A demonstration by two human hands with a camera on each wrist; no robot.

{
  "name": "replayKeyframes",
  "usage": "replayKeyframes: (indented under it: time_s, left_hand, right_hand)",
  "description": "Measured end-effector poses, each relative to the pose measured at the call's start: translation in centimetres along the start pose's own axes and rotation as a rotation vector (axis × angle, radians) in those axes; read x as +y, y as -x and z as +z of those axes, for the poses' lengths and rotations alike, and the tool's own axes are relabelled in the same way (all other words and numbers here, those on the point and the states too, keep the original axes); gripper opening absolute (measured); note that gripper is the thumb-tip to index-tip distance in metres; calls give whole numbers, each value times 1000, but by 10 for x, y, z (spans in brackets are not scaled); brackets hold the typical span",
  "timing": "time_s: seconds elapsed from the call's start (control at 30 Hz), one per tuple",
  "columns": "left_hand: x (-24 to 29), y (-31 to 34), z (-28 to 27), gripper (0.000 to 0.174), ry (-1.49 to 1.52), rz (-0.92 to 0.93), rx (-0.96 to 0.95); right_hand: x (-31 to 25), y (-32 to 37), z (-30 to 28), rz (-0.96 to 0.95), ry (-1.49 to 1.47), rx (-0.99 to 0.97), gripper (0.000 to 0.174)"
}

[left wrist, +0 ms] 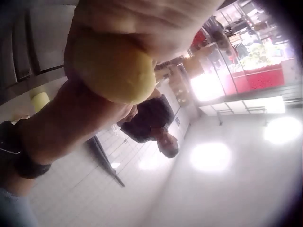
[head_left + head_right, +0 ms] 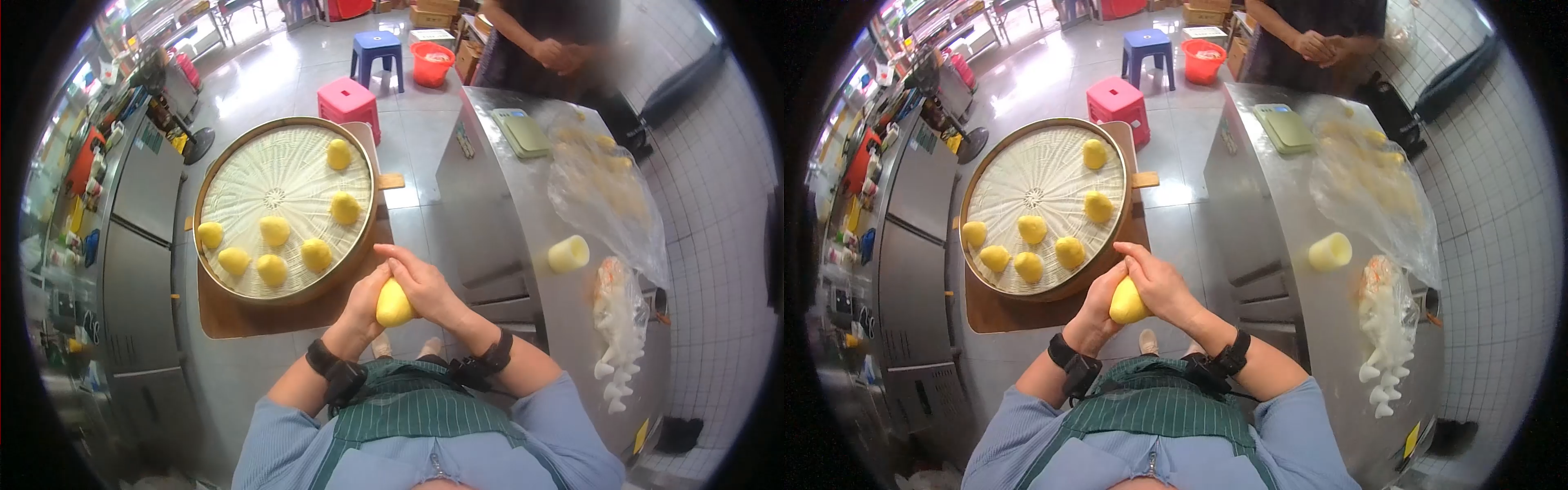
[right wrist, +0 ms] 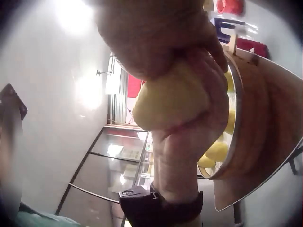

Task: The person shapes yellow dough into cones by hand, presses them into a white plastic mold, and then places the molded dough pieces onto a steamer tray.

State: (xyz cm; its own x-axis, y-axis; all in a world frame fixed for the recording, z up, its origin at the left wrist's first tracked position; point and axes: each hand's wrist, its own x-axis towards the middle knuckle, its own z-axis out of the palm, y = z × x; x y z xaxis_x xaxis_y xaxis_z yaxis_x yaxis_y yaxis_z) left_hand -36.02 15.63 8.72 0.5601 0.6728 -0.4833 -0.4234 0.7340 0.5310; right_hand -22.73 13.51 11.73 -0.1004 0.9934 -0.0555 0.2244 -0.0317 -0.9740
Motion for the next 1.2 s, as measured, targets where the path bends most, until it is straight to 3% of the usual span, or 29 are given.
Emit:
replayKeyframes:
  time_s: [0.13, 0.2, 0.27, 0.33, 0.4, 0.47, 0.53, 0.73, 0.8, 0.83, 0.93, 1.0, 1.1, 1.13, 1.2]
  left_hand:
    - [20, 9, -8, 43, -20, -58, -122]
    - [27, 5, -13, 49, 236, -94, -272]
    - [36, 8, -16, 51, 378, -133, -235]
    - [50, 18, -7, 49, 366, -115, -31]
    - [47, 9, -26, 43, 437, -53, -34]
    - [42, 5, -39, 34, 299, 209, 25]
    - [46, 6, -38, 30, 274, 292, 127]
    - [69, 31, -35, 31, 292, 459, 193]
    - [79, 29, -38, 31, -287, 783, 338]
    - [89, 20, -61, 30, 300, 617, 232]
    - [96, 8, -100, 31, 396, 567, 275]
    - [106, 15, -115, 31, 413, 538, 318]
    - [130, 45, -119, 40, 363, 595, 478]
    - [142, 49, -130, 40, 381, 597, 465]
    - [164, 63, -162, 49, 311, 699, 183]
  right_hand:
    - [-7, -21, -1, 54, -108, -251, 40]
    - [-18, -32, -10, 305, -570, -225, 41]
    - [-21, -41, -16, 226, -508, -197, 40]
    - [-20, -45, -17, -323, 56, -124, 42]
    - [-28, -45, -8, -371, 7, -216, 46]
    - [-33, -51, 7, -672, 292, -259, 48]
    - [-26, -63, 21, -710, 230, -233, 47]
    - [-56, -101, 34, -673, 120, -475, 47]
    - [-68, -112, 40, -718, 157, -440, 48]
    - [-66, -120, 46, -734, 221, -502, 48]
    - [-64, -141, 70, -753, 334, -581, 45]
    - [-71, -157, 90, -664, 340, -743, 40]
    - [-87, -177, 125, -745, 339, -785, 42]
    - [-95, -187, 138, -809, 341, -792, 43]
    - [-105, -215, 165, -734, 429, -836, 43]
